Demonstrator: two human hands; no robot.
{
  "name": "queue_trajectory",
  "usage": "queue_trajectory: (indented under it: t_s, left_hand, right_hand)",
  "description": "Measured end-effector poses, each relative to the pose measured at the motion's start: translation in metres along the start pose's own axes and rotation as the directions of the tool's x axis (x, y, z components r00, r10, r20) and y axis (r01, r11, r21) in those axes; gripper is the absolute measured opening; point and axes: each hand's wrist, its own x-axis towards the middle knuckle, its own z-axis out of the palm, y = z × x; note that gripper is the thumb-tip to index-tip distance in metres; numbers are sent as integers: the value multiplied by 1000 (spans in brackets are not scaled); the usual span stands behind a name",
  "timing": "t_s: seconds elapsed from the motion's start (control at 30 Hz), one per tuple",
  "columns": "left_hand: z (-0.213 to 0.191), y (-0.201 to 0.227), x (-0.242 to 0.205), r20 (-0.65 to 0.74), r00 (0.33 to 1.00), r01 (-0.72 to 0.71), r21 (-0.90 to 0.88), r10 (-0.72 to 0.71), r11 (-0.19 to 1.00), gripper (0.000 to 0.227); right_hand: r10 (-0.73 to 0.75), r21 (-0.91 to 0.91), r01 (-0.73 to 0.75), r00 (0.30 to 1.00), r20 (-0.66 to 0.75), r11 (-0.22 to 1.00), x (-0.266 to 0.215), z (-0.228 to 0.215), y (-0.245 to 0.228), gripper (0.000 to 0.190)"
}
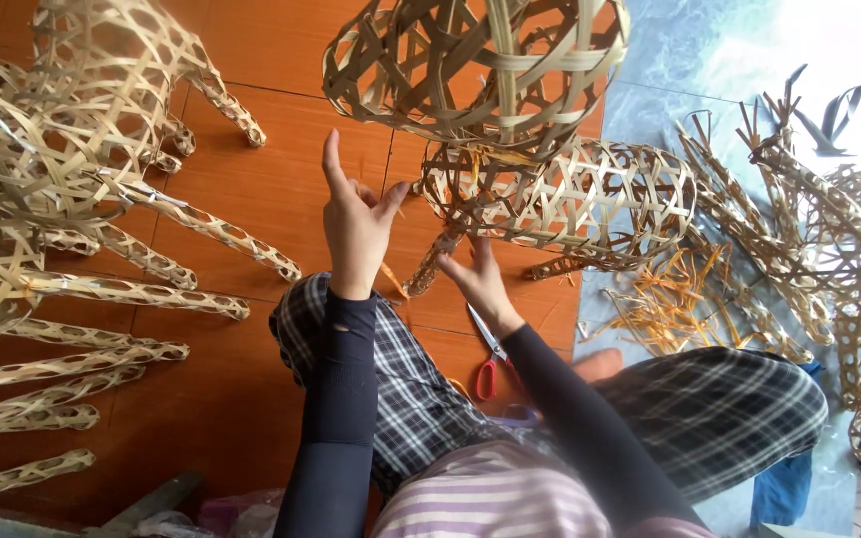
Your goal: Assembling and tying bamboo strips together to create animal-shaped sculptures.
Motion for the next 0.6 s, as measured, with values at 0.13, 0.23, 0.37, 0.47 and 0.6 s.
queue_trajectory:
  t_s: [0.13, 0.23, 0.37, 0.47, 0.6]
  left_hand:
    - [10, -15, 0, -65, 993, -98, -21, 96, 995, 99]
    - [14, -22, 1, -50, 992, -115, 16, 116, 993, 84]
    - [68, -98, 0, -64, 956, -271, 179, 286, 946, 66]
    - [78, -85, -10, -26, 911, -394, 239, 411, 888, 61]
    - [70, 2, -23, 284, 930, -283, 153, 232, 947, 66]
  right_hand:
    - [27, 320, 1, 996, -83, 947, -10, 27, -90, 98]
    - [4, 225, 20, 994, -105, 974, 6, 28, -46, 62]
    - [-56, 43, 54, 997, 50, 998, 17, -28, -24, 22]
    - [-81, 37, 74, 967, 244, 997, 43, -116, 34, 16]
    - [-103, 114, 76, 962, 254, 991, 54, -157, 72, 18]
